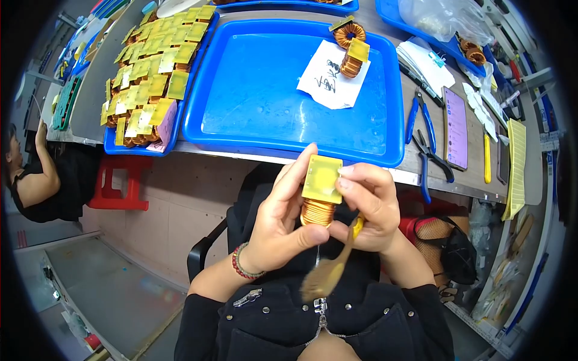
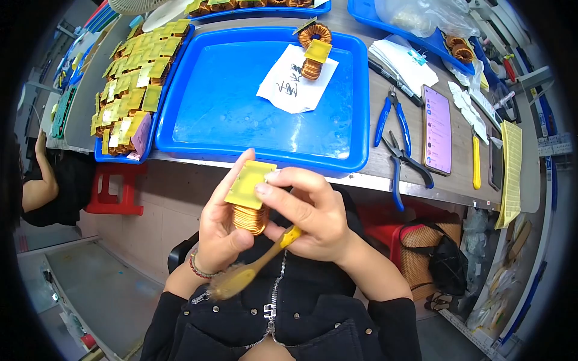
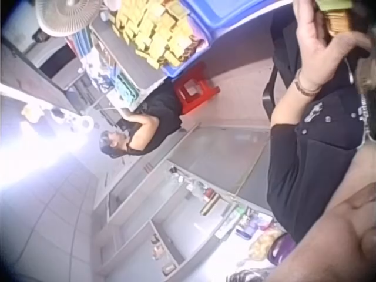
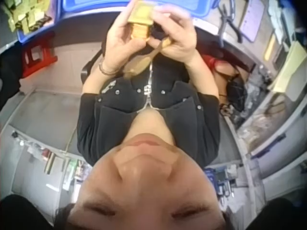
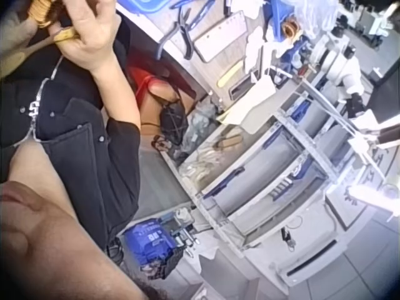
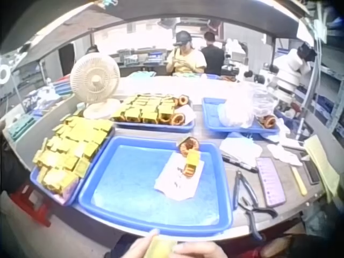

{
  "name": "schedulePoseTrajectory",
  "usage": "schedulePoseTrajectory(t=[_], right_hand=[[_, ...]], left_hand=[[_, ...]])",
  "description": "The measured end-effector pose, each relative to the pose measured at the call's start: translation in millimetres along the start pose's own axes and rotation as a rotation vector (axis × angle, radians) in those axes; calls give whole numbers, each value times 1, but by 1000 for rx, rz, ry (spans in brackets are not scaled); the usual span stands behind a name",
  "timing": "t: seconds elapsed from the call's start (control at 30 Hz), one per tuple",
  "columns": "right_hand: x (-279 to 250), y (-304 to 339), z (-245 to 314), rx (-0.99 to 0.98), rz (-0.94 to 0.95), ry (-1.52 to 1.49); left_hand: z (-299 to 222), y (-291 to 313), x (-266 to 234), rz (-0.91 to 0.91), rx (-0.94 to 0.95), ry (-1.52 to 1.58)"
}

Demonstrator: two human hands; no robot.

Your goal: Cleaning and inspecting large copper coil electronic components using a small brush.

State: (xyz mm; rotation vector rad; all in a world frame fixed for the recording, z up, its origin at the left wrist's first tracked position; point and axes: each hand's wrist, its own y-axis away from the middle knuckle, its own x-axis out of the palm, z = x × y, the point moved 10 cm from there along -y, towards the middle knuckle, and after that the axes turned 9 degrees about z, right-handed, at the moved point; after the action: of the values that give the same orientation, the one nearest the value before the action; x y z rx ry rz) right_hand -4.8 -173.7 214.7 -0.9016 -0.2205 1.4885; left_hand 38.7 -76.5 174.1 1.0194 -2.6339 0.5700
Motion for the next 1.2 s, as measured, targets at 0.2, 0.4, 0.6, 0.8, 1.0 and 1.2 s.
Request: schedulePoseTrajectory(t=[0.2, 0.4, 0.6, 0.8, 1.0, 1.2], right_hand=[[-1, 9, -20, 161, 15, -68], [14, 13, -40, 241, -11, -638], [13, 15, -38, 176, 24, -582], [5, 19, -37, 204, -80, -567], [0, 1, -10, 40, -35, -229], [-29, -3, -21, 272, -12, -11]], left_hand=[[28, 2, -5, -85, -206, 506], [26, -3, 14, 111, -207, 635], [21, -1, 13, 90, -151, 651], [13, 3, -10, -87, 11, 307], [-1, 1, -4, -56, -57, -122], [25, 2, -8, -115, -217, 585]])
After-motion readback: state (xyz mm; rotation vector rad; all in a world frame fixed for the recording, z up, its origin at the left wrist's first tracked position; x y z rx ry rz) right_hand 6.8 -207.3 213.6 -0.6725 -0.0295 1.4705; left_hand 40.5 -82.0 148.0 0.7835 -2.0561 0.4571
